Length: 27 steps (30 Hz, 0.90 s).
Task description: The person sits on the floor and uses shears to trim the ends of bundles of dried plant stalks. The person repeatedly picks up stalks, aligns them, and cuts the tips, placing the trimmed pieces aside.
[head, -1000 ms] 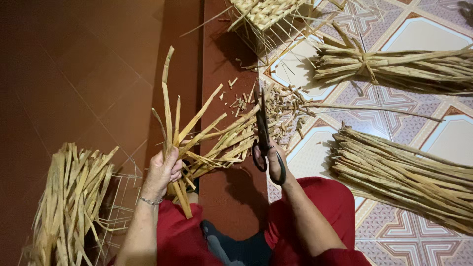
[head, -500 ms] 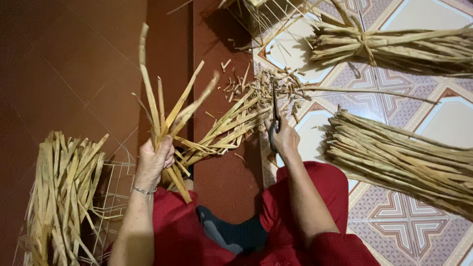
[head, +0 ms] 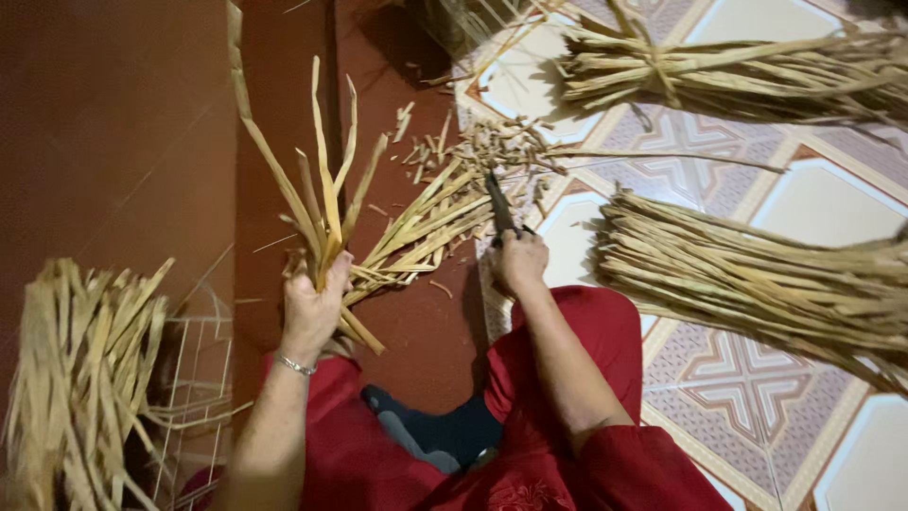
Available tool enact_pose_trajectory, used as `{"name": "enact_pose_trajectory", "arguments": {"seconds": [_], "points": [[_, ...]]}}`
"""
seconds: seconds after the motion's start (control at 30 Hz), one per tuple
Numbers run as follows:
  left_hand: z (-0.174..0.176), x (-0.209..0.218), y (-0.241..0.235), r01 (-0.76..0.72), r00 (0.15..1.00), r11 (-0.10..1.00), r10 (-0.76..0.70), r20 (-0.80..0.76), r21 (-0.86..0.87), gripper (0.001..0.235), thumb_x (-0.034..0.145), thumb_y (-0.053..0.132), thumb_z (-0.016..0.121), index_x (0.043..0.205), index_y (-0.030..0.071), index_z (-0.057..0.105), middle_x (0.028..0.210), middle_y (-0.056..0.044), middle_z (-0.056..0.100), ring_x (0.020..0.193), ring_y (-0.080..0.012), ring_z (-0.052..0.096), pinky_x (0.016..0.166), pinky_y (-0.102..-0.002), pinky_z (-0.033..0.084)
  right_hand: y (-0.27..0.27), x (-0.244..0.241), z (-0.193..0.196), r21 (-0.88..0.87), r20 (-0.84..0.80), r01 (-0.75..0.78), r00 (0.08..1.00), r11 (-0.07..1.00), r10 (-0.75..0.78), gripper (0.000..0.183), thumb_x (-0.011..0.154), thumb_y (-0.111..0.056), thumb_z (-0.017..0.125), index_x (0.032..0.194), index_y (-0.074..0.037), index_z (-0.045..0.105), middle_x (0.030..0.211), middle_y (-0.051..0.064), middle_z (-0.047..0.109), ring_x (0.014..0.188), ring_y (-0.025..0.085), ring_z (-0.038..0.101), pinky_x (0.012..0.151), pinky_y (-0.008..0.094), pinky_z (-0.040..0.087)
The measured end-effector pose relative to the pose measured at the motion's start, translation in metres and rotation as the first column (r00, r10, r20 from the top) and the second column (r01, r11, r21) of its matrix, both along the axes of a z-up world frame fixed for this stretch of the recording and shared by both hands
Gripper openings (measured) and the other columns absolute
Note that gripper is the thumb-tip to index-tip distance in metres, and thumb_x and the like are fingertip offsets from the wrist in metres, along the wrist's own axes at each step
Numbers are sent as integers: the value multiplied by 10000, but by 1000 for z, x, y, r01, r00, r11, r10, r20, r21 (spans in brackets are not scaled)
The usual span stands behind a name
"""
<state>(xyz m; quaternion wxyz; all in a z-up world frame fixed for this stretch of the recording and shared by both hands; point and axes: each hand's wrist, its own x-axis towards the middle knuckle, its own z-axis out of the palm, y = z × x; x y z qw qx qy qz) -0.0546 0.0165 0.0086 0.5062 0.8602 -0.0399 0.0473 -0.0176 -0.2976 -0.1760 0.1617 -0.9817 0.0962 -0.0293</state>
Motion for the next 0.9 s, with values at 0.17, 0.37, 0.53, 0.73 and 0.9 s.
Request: {"name": "enact_pose_trajectory", "arguments": {"seconds": [0.17, 0.37, 0.53, 0.73, 0.9], "points": [[7, -16, -46, 132, 984, 991, -133, 120, 16, 163, 1003, 177, 695, 1033, 23, 742, 830, -27, 681, 727, -117, 625, 631, -286, 508, 49, -42, 59, 480, 334, -644, 762, 596, 555, 720, 747, -465, 899, 1220, -7, 609, 1118, 196, 684, 1063, 343, 658, 914, 444, 553], [26, -33, -97, 273, 961, 960, -270, -61, 63, 507, 816, 265, 855, 1203, 41, 617, 945, -67, 732, 806, -189, 690, 720, -343, 565, 129, -108, 93, 730, 345, -617, 705, 296, 619, 792, 823, -416, 833, 1391, -8, 460, 1412, 207, 552, 1330, 324, 513, 1151, 452, 403], [53, -41, -108, 553, 818, 827, -562, 122, 106, 975, 690, 256, 890, 1473, -9, 372, 1328, -205, 573, 1206, -295, 591, 993, -415, 521, 110, -103, 120, 921, 333, -367, 916, 131, 225, 455, 966, -406, 718, 1211, -44, 590, 1262, 141, 667, 1218, 251, 613, 1089, 422, 494], [60, -40, -81, 342, 926, 939, -335, 176, -15, 704, 916, 74, 752, 1528, 25, 409, 1438, -168, 575, 1325, -271, 569, 1168, -439, 466, -49, -110, 175, 962, 190, -224, 960, -159, -205, 259, 1033, -321, 655, 954, -76, 686, 1134, 114, 763, 1106, 264, 685, 1043, 465, 545], [41, -36, -68, 303, 953, 949, -300, 49, -83, 559, 965, 67, 697, 1471, 29, 463, 1330, -122, 632, 1189, -193, 644, 1042, -323, 568, -206, -143, 175, 777, 267, -515, 791, -362, -551, 156, 1038, -244, 672, 1023, -89, 689, 924, 68, 686, 1048, 268, 678, 1120, 568, 515]]}}
